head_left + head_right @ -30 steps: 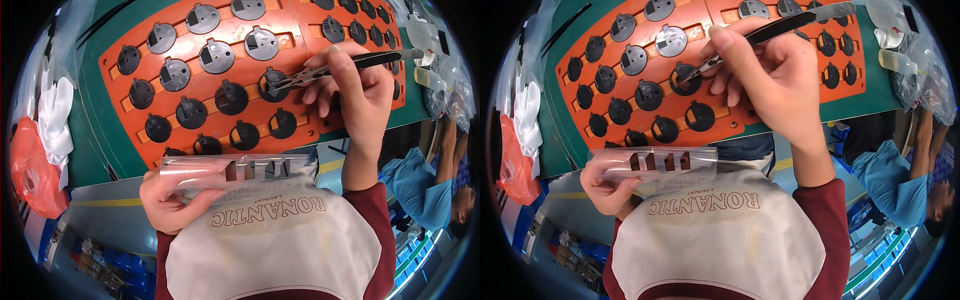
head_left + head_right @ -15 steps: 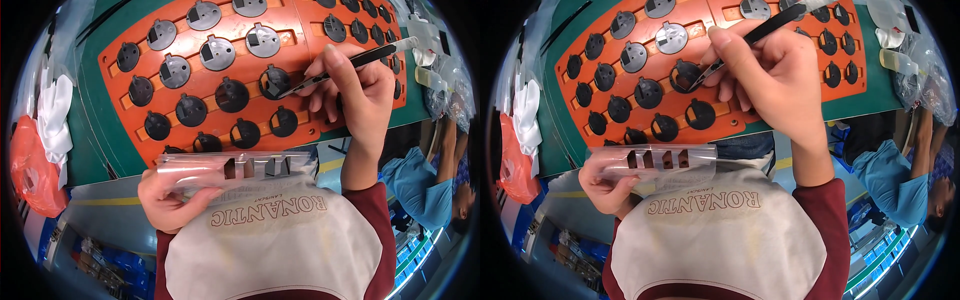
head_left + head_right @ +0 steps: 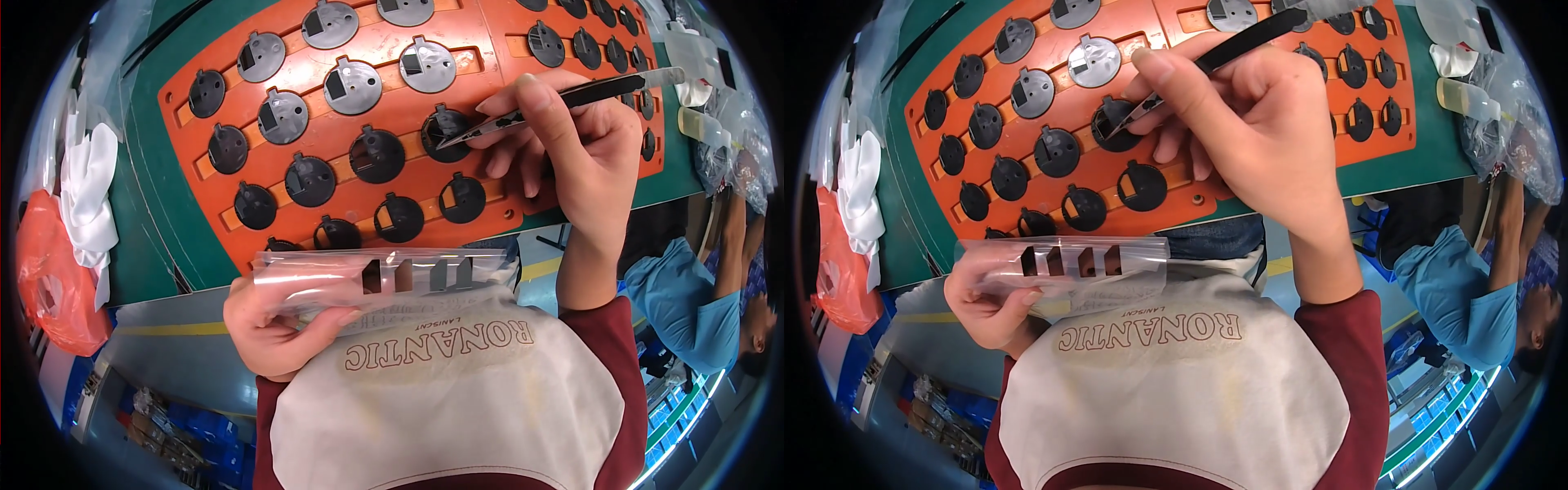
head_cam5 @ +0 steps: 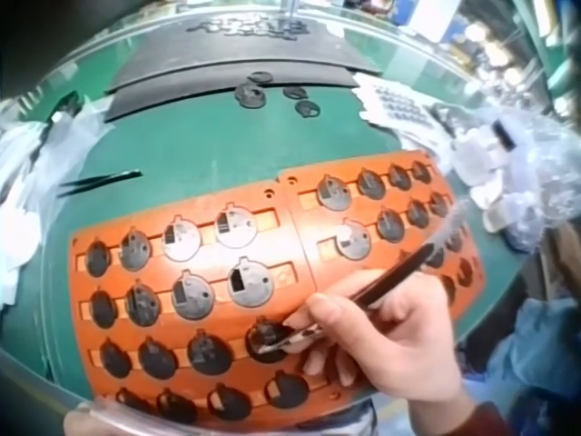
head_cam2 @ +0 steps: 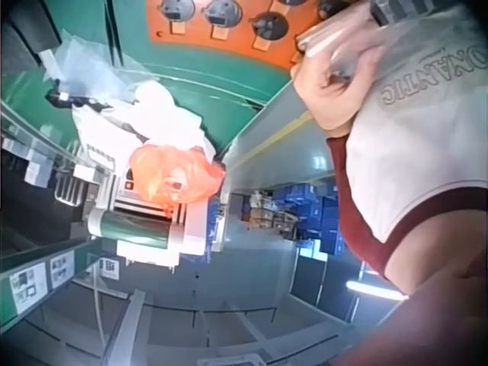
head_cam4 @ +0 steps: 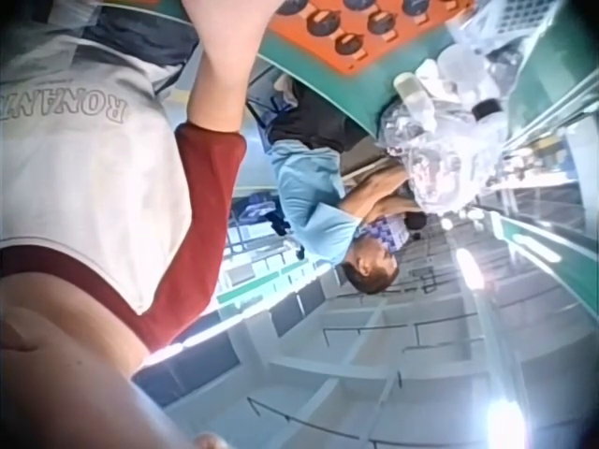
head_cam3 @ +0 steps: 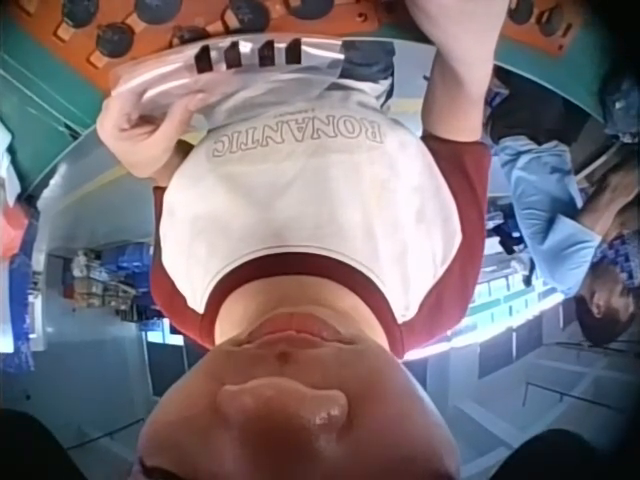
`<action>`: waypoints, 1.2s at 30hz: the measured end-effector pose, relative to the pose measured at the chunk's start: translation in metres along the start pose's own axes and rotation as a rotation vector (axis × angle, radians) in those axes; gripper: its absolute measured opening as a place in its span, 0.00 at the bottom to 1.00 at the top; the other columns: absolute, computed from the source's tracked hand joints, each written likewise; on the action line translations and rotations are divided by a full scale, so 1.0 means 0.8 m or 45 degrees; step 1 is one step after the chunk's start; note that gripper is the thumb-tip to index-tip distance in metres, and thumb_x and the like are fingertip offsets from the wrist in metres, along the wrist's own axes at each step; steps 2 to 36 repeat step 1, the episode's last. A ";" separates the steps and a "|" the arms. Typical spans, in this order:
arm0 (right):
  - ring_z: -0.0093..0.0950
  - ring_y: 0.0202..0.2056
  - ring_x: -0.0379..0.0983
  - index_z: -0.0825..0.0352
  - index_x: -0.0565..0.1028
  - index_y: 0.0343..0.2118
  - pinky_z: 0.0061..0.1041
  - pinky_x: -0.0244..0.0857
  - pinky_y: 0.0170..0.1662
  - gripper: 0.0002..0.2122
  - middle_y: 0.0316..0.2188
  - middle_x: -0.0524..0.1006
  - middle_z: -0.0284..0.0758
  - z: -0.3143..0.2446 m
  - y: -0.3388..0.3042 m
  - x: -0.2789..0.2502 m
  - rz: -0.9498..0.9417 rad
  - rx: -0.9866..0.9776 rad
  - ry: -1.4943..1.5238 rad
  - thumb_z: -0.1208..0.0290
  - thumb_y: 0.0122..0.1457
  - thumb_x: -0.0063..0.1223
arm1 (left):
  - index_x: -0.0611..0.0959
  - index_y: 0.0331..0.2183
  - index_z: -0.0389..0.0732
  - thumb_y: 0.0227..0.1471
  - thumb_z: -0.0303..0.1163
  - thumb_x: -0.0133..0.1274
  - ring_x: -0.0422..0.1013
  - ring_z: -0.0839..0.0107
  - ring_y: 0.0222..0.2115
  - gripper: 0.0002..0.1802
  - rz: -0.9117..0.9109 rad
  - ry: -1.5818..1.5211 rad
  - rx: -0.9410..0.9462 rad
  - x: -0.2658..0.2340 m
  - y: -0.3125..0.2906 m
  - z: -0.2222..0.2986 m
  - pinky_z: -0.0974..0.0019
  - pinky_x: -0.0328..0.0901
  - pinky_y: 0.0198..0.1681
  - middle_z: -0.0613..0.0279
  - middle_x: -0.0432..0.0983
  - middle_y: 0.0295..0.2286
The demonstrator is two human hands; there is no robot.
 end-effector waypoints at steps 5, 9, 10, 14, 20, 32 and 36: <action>0.20 0.11 0.66 0.75 0.68 0.22 0.09 0.53 0.09 0.10 0.16 0.72 0.41 -0.001 0.000 0.000 -0.008 -0.002 0.002 0.72 0.51 0.39 | 0.72 0.26 0.28 0.23 0.18 0.53 0.66 0.70 0.24 0.17 -0.006 -0.003 0.005 0.000 0.000 0.000 0.73 0.60 0.29 0.51 0.70 0.24; 0.20 0.11 0.66 0.75 0.68 0.22 0.09 0.53 0.09 0.10 0.16 0.72 0.41 -0.001 0.000 0.000 -0.008 -0.002 0.002 0.72 0.51 0.39 | 0.72 0.26 0.28 0.23 0.18 0.53 0.66 0.70 0.24 0.17 -0.006 -0.003 0.005 0.000 0.000 0.000 0.73 0.60 0.29 0.51 0.70 0.24; 0.20 0.11 0.66 0.75 0.68 0.22 0.09 0.53 0.09 0.10 0.16 0.72 0.41 -0.001 0.000 0.000 -0.008 -0.002 0.002 0.72 0.51 0.39 | 0.72 0.26 0.28 0.23 0.18 0.53 0.66 0.70 0.24 0.17 -0.006 -0.003 0.005 0.000 0.000 0.000 0.73 0.60 0.29 0.51 0.70 0.24; 0.20 0.11 0.66 0.75 0.68 0.22 0.09 0.53 0.09 0.10 0.16 0.72 0.41 -0.001 0.000 0.000 -0.008 -0.002 0.002 0.72 0.51 0.39 | 0.72 0.26 0.28 0.23 0.18 0.53 0.66 0.70 0.24 0.17 -0.006 -0.003 0.005 0.000 0.000 0.000 0.73 0.60 0.29 0.51 0.70 0.24; 0.20 0.11 0.66 0.75 0.68 0.22 0.09 0.53 0.09 0.10 0.16 0.72 0.41 -0.001 0.000 0.000 -0.008 -0.002 0.002 0.72 0.51 0.39 | 0.72 0.26 0.28 0.23 0.18 0.53 0.66 0.70 0.24 0.17 -0.006 -0.003 0.005 0.000 0.000 0.000 0.73 0.60 0.29 0.51 0.70 0.24; 0.20 0.11 0.66 0.75 0.68 0.22 0.09 0.53 0.09 0.10 0.16 0.72 0.41 -0.001 0.000 0.000 -0.008 -0.002 0.002 0.72 0.51 0.39 | 0.72 0.26 0.28 0.23 0.18 0.53 0.66 0.70 0.24 0.17 -0.006 -0.003 0.005 0.000 0.000 0.000 0.73 0.60 0.29 0.51 0.70 0.24; 0.20 0.11 0.66 0.75 0.68 0.22 0.09 0.53 0.09 0.10 0.16 0.72 0.41 -0.001 0.000 0.000 -0.008 -0.002 0.002 0.72 0.51 0.39 | 0.72 0.26 0.28 0.23 0.18 0.53 0.66 0.70 0.24 0.17 -0.006 -0.003 0.005 0.000 0.000 0.000 0.73 0.60 0.29 0.51 0.70 0.24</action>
Point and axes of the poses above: each hand's wrist, its own y-axis towards the middle knuckle, its own x-axis out of the palm, z = x × y, the point moved 3 cm from there along y, towards the middle knuckle
